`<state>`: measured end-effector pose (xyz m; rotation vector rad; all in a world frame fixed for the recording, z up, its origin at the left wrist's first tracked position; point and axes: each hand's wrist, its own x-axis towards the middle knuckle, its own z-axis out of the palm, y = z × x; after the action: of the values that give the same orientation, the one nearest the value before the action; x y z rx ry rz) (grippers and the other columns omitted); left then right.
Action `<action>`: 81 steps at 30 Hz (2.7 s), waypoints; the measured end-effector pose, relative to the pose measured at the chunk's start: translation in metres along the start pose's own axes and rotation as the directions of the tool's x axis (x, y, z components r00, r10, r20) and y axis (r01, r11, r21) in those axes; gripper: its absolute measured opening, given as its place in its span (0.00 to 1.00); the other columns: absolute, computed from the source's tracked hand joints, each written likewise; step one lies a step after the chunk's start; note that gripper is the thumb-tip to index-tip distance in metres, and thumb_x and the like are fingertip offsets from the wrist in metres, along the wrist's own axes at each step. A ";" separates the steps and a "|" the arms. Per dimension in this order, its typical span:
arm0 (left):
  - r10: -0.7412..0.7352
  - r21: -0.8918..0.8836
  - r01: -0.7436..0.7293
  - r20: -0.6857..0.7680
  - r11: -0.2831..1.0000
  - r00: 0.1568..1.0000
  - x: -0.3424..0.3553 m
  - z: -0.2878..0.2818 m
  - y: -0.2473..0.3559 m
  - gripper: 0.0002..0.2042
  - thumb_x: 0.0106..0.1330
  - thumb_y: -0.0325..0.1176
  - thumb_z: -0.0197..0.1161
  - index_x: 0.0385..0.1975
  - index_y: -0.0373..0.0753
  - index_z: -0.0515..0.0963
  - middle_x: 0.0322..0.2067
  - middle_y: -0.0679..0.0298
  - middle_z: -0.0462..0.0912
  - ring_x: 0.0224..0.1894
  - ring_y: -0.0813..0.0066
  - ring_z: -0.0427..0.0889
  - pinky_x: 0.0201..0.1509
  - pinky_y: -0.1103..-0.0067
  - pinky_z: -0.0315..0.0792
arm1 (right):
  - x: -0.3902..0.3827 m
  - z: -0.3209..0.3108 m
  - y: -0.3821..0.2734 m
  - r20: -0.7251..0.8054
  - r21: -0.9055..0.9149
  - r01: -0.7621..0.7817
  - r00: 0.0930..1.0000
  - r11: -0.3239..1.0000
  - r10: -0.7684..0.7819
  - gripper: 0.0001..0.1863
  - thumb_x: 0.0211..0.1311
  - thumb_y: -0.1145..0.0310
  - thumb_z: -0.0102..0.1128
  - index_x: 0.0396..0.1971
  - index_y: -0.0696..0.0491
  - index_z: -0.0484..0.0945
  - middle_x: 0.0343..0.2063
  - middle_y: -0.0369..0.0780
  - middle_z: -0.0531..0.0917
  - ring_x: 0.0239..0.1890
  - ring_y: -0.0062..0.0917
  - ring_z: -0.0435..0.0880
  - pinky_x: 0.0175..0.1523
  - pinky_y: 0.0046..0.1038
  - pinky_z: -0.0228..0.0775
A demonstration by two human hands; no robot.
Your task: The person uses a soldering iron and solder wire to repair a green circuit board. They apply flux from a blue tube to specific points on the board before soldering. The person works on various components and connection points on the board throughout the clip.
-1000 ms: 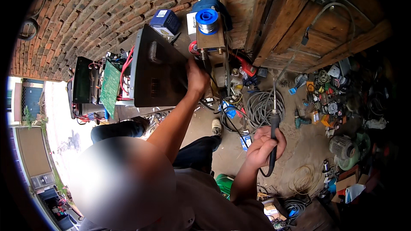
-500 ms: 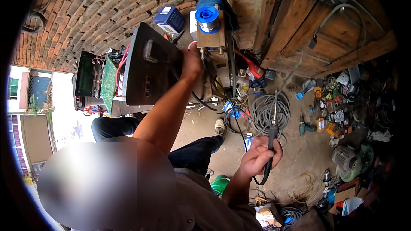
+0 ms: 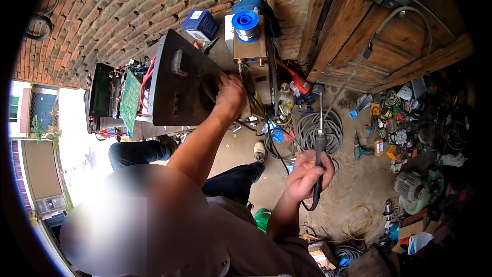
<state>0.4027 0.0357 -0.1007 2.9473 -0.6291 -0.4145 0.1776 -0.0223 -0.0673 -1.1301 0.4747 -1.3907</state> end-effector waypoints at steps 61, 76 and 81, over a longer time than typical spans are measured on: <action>-0.306 -0.689 -0.103 -0.445 0.718 0.842 -0.224 -0.204 -0.355 0.15 0.64 0.27 0.61 0.48 0.31 0.68 0.52 0.58 0.71 0.45 0.69 0.75 0.49 0.77 0.69 | 0.007 0.163 -0.075 0.661 -0.180 0.681 0.618 0.710 -0.425 0.19 0.60 0.86 0.52 0.48 0.56 0.60 0.38 0.50 0.74 0.36 0.32 0.73 0.42 0.34 0.69; -0.181 -0.106 0.150 -0.407 0.983 0.895 -0.078 -0.208 -0.350 0.13 0.66 0.36 0.57 0.38 0.31 0.67 0.44 0.49 0.72 0.37 0.43 0.78 0.37 0.58 0.73 | -0.031 0.210 -0.102 0.675 0.079 0.567 0.575 0.820 -0.462 0.14 0.61 0.73 0.51 0.36 0.49 0.53 0.25 0.44 0.70 0.27 0.30 0.67 0.26 0.33 0.61; -0.216 -0.071 0.206 -0.424 0.976 0.880 -0.076 -0.199 -0.359 0.13 0.66 0.38 0.55 0.40 0.35 0.69 0.45 0.55 0.74 0.35 0.49 0.80 0.34 0.60 0.74 | -0.026 0.223 -0.110 0.855 0.092 0.485 0.409 0.869 -0.319 0.18 0.59 0.80 0.49 0.46 0.47 0.57 0.34 0.46 0.71 0.31 0.32 0.69 0.32 0.37 0.66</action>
<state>0.5306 0.4014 0.0537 2.9423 -0.2447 0.2167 0.3003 0.0987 0.1137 -2.0103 -0.4710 -0.9808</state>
